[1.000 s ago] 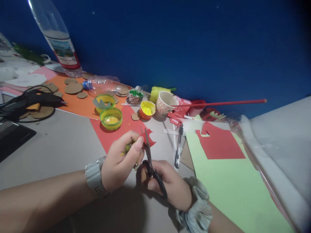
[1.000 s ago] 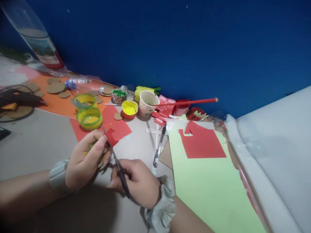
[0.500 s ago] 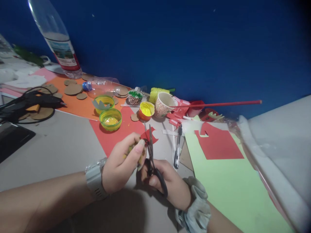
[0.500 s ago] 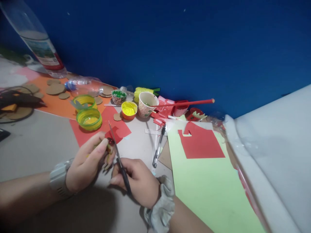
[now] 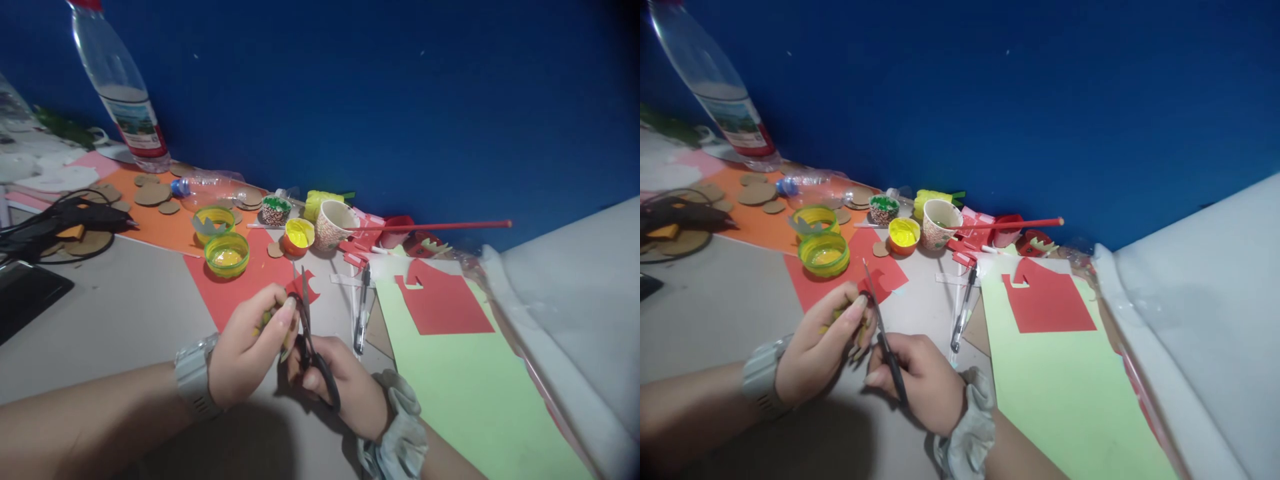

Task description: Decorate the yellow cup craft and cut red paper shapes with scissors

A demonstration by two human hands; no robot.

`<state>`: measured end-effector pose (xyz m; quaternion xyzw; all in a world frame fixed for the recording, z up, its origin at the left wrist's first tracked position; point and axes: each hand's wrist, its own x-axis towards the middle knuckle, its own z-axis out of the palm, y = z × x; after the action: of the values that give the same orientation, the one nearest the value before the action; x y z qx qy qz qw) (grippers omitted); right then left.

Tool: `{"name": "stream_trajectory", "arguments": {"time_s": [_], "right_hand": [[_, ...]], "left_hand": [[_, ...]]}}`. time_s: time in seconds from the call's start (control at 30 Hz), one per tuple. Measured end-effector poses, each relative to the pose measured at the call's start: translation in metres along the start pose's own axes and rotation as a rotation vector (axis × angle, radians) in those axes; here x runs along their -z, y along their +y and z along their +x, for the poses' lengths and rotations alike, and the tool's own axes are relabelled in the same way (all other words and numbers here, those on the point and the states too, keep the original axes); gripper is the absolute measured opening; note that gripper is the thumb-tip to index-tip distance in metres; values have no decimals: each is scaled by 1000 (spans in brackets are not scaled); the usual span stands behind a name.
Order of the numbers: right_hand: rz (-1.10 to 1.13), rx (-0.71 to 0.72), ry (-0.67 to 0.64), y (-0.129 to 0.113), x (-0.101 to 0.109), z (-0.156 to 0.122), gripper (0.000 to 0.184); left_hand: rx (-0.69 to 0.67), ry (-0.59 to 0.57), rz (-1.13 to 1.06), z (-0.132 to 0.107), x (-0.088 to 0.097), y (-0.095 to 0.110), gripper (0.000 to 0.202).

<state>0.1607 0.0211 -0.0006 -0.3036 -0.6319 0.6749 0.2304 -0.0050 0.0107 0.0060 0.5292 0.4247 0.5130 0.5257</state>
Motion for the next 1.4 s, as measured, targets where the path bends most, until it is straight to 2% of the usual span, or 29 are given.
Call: {"name": "stream_trajectory", "arguments": {"time_s": [0.73, 1.4], "right_hand": [[-65, -33, -12, -1, 0, -1, 59], [-43, -14, 0, -1, 0, -1, 58]], "left_hand": [[-39, 30, -25, -1, 0, 1, 32], [-66, 7, -33, 0, 0, -1, 27]]}}
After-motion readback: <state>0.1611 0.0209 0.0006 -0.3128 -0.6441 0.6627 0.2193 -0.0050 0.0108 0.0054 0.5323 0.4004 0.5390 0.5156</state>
